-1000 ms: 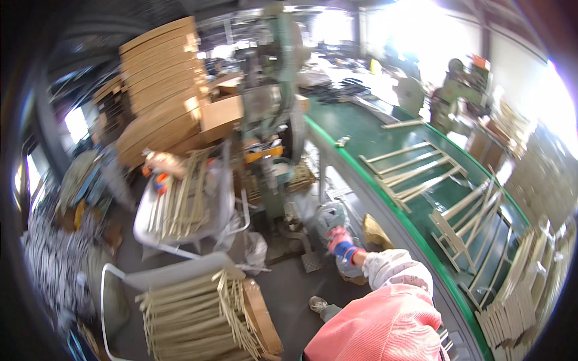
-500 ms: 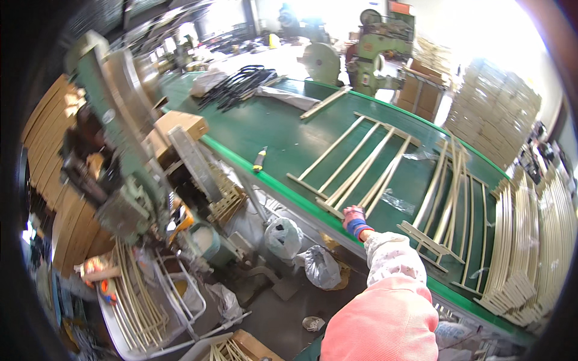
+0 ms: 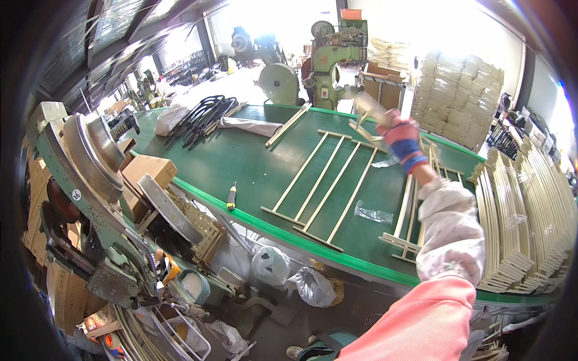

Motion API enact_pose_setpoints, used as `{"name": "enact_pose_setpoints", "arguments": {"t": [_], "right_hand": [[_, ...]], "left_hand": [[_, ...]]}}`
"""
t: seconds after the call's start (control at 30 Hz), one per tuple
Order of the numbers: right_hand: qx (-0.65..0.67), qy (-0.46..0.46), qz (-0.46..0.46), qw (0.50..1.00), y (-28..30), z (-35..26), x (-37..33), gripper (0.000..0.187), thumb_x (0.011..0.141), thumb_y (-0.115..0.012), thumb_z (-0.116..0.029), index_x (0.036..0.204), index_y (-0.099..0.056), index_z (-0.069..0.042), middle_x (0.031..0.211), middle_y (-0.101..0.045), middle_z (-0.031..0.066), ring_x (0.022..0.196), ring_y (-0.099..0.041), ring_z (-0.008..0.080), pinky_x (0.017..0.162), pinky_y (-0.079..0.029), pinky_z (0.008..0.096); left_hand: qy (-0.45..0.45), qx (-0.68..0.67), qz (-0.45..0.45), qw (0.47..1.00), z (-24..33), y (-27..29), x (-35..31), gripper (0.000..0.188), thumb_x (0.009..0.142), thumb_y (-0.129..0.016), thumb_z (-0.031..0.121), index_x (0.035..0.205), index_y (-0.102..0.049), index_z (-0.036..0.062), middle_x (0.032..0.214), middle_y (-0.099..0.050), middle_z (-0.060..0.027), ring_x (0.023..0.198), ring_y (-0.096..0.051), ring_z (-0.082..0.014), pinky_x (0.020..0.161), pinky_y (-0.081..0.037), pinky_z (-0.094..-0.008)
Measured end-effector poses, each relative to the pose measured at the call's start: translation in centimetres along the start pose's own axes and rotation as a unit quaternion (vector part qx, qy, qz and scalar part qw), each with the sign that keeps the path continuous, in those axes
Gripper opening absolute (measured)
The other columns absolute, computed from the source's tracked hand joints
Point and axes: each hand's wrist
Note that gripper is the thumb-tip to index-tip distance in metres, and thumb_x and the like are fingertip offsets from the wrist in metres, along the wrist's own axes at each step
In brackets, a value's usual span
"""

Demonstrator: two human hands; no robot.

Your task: The person repeatedly picks up thin wooden sticks and a pre-assembled frame, then uses a hydraulic press to join the sticks to the frame. After each press, the person removes the assembled frame and places it in a stack on the floor. The process is repeated multiple times throughout the clip.

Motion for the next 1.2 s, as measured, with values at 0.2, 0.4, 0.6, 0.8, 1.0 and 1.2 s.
{"name": "enact_pose_setpoints", "arguments": {"t": [0.2, 0.4, 0.6, 0.8, 1.0, 1.2], "right_hand": [[0.301, -0.041, 0.189, 0.934, 13.5, 7.2, 0.7, 0.025, 0.070, -0.072, -0.018, 0.090, -0.063, -0.005, 0.068, -0.064, 0.0083, 0.059, -0.060, 0.0173, 0.056, -0.049, 0.0279], [0.388, -0.079, 0.035, 0.917, 27.6, 5.0, -1.0, 0.010, 0.077, -0.065, -0.004, 0.077, -0.056, -0.009, 0.058, -0.050, -0.0039, 0.042, -0.046, 0.0044, 0.038, -0.035, 0.0191], [0.462, -0.125, -0.110, 0.871, 30.8, -5.7, -6.1, 0.009, 0.077, -0.066, -0.006, 0.081, -0.057, -0.006, 0.062, -0.060, 0.0040, 0.042, -0.052, 0.0072, 0.036, -0.038, 0.0191], [0.453, 0.053, -0.210, 0.865, 30.8, -20.3, -10.3, 0.021, 0.063, -0.079, -0.009, 0.069, -0.060, -0.003, 0.060, -0.053, -0.0021, 0.056, -0.045, 0.0033, 0.049, -0.040, 0.0220], [0.544, 0.127, -0.412, 0.720, 28.6, -31.6, -12.7, 0.025, 0.070, -0.079, -0.020, 0.080, -0.065, -0.001, 0.061, -0.055, -0.0027, 0.057, -0.045, 0.0023, 0.051, -0.039, 0.0211], [0.493, 0.397, -0.256, 0.730, 27.6, -38.9, -13.2, 0.029, 0.066, -0.080, -0.021, 0.079, -0.062, -0.002, 0.062, -0.059, 0.0062, 0.054, -0.057, 0.0186, 0.050, -0.043, 0.0298]], "left_hand": [[-0.085, 0.027, -0.076, 0.993, 3.5, -1.5, 3.2, 0.033, 0.083, -0.057, 0.029, 0.099, -0.062, 0.0004, 0.097, -0.062, -0.0205, 0.095, -0.057, -0.0367, 0.083, -0.046, -0.0413], [-0.497, 0.066, 0.132, 0.855, 23.0, -1.2, 8.0, 0.051, 0.071, -0.065, 0.021, 0.117, -0.052, 0.0020, 0.124, -0.050, -0.0130, 0.117, -0.043, -0.0306, 0.098, -0.034, -0.0436], [-0.567, -0.022, 0.202, 0.798, 31.2, 5.6, 1.3, 0.057, 0.078, -0.061, 0.029, 0.124, -0.043, 0.0005, 0.130, -0.039, -0.0220, 0.117, -0.038, -0.0417, 0.096, -0.030, -0.0521], [-0.486, -0.033, 0.339, 0.805, 28.1, 11.0, -3.7, 0.063, 0.077, -0.063, 0.036, 0.128, -0.040, 0.0066, 0.126, -0.040, -0.0261, 0.114, -0.041, -0.0426, 0.093, -0.031, -0.0495], [-0.420, -0.394, 0.296, 0.762, 23.7, 14.5, -2.1, 0.078, 0.077, -0.068, 0.030, 0.133, -0.028, -0.0066, 0.122, -0.046, -0.0249, 0.110, -0.048, -0.0359, 0.100, -0.028, -0.0431], [-0.291, -0.559, 0.103, 0.769, 22.5, 20.9, -0.7, 0.062, 0.082, -0.066, 0.016, 0.132, -0.034, -0.0023, 0.116, -0.049, -0.0120, 0.103, -0.048, -0.0170, 0.090, -0.040, -0.0320]]}}
Point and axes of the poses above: each hand's wrist, its own x-axis towards the middle knuckle, its own y-axis out of the back of the hand, z = x × y
